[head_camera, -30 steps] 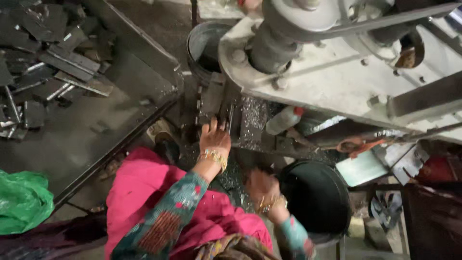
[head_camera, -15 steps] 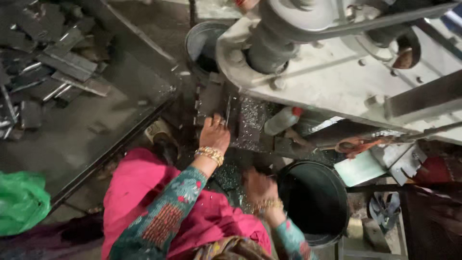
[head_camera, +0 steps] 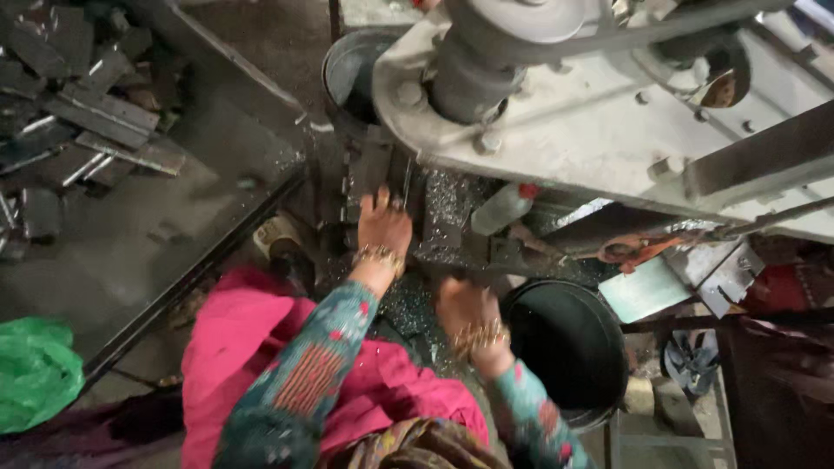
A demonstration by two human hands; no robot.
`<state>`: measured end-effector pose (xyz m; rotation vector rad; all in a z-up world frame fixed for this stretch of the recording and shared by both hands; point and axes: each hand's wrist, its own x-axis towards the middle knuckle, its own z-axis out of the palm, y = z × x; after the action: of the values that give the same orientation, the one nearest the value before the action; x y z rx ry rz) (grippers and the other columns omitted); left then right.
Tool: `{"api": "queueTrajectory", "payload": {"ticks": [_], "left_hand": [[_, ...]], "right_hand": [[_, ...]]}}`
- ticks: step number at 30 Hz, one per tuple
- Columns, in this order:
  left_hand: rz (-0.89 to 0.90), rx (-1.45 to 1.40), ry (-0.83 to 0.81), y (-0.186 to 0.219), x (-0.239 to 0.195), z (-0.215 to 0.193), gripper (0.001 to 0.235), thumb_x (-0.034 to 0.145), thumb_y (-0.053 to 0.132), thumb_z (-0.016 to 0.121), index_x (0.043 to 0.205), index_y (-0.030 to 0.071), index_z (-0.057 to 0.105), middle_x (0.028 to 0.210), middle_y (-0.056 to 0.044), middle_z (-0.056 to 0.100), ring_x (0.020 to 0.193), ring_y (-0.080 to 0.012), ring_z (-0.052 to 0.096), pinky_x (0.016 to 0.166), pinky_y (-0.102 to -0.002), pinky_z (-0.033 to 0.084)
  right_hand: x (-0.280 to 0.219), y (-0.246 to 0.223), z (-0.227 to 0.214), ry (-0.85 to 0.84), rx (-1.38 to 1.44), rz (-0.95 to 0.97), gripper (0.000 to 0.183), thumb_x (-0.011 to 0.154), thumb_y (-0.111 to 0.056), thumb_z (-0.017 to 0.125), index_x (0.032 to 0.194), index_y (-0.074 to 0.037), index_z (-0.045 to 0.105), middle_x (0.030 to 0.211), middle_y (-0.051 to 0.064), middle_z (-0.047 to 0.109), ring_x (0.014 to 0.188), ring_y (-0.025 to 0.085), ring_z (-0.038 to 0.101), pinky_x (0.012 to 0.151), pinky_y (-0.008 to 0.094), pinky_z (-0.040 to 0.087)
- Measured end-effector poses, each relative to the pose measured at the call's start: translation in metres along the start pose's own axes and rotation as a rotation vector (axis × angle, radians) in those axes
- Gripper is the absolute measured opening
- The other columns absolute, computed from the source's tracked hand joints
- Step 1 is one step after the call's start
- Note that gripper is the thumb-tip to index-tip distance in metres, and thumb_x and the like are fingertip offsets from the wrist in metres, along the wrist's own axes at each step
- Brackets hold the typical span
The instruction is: The person operates a metal fabrication machine by placing small metal plates into a slot and then moving the finished parts into a large metal container by hand.
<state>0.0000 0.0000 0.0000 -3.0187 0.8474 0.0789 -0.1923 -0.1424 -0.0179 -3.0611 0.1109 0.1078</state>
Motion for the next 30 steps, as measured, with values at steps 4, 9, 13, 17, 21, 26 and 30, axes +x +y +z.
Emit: {"api": "queueTrajectory", "payload": {"ticks": [4,9,13,17,21,26,30], "left_hand": [[-0.053,-0.024,-0.060,0.009,0.017,-0.009,0.036,0.100,0.025,0.048,0.116,0.013,0.078,0.139,-0.007,0.066,0.151,-0.0279,0.034,0.114,-0.055,0.025],[-0.006,-0.121,0.402,0.005,0.001,0.015,0.048,0.088,0.023,0.052,0.128,0.010,0.074,0.131,-0.009,0.066,0.134,-0.0307,0.042,0.111,-0.061,0.022],[-0.015,0.078,0.052,-0.007,0.023,-0.002,0.037,0.102,0.023,0.047,0.124,0.013,0.075,0.147,-0.006,0.060,0.150,-0.0275,0.037,0.121,-0.056,0.018],[-0.025,0.082,-0.020,-0.016,0.045,-0.021,0.038,0.104,0.025,0.044,0.127,0.013,0.073,0.147,-0.005,0.059,0.152,-0.0285,0.035,0.120,-0.056,0.019],[-0.046,0.024,0.033,-0.013,0.046,-0.019,0.046,0.097,0.025,0.044,0.138,0.013,0.061,0.150,-0.002,0.051,0.147,-0.0266,0.030,0.113,-0.058,0.020],[-0.052,-0.041,-0.056,-0.018,0.050,-0.021,0.048,0.102,0.023,0.041,0.146,0.013,0.055,0.159,-0.002,0.046,0.154,-0.0265,0.027,0.116,-0.055,0.023],[0.022,0.006,0.049,-0.013,0.010,-0.025,0.056,0.098,0.025,0.040,0.151,0.008,0.048,0.157,-0.009,0.041,0.145,-0.0321,0.029,0.114,-0.058,0.018]], "right_hand": [[-0.030,0.001,0.045,0.058,-0.013,0.002,0.044,0.087,-0.025,0.062,0.126,-0.003,0.058,0.073,0.018,0.070,0.063,0.036,0.071,0.054,0.049,0.056],[-0.050,-0.027,0.064,0.014,0.141,0.164,0.032,0.091,-0.025,0.062,0.118,-0.009,0.065,0.070,0.017,0.071,0.062,0.037,0.070,0.052,0.050,0.055],[0.005,-0.004,0.001,0.083,-0.030,-0.034,0.012,0.092,-0.020,0.061,0.100,-0.011,0.065,0.072,0.013,0.070,0.065,0.033,0.071,0.056,0.046,0.056],[0.001,0.003,0.008,0.057,-0.093,-0.019,0.008,0.093,-0.015,0.060,0.098,-0.010,0.065,0.078,0.012,0.070,0.069,0.029,0.072,0.058,0.043,0.056],[-0.055,-0.026,0.051,0.065,0.127,0.102,0.054,0.087,-0.021,0.063,0.138,-0.006,0.052,0.072,0.015,0.070,0.058,0.036,0.068,0.049,0.048,0.054],[-0.030,-0.025,0.009,-0.022,0.153,0.143,0.039,0.091,-0.025,0.061,0.128,-0.012,0.057,0.078,0.018,0.072,0.065,0.039,0.070,0.053,0.053,0.055],[0.009,-0.023,-0.049,0.008,0.010,0.059,0.013,0.092,-0.022,0.059,0.096,-0.011,0.065,0.083,0.015,0.074,0.078,0.036,0.074,0.066,0.049,0.059]]}}
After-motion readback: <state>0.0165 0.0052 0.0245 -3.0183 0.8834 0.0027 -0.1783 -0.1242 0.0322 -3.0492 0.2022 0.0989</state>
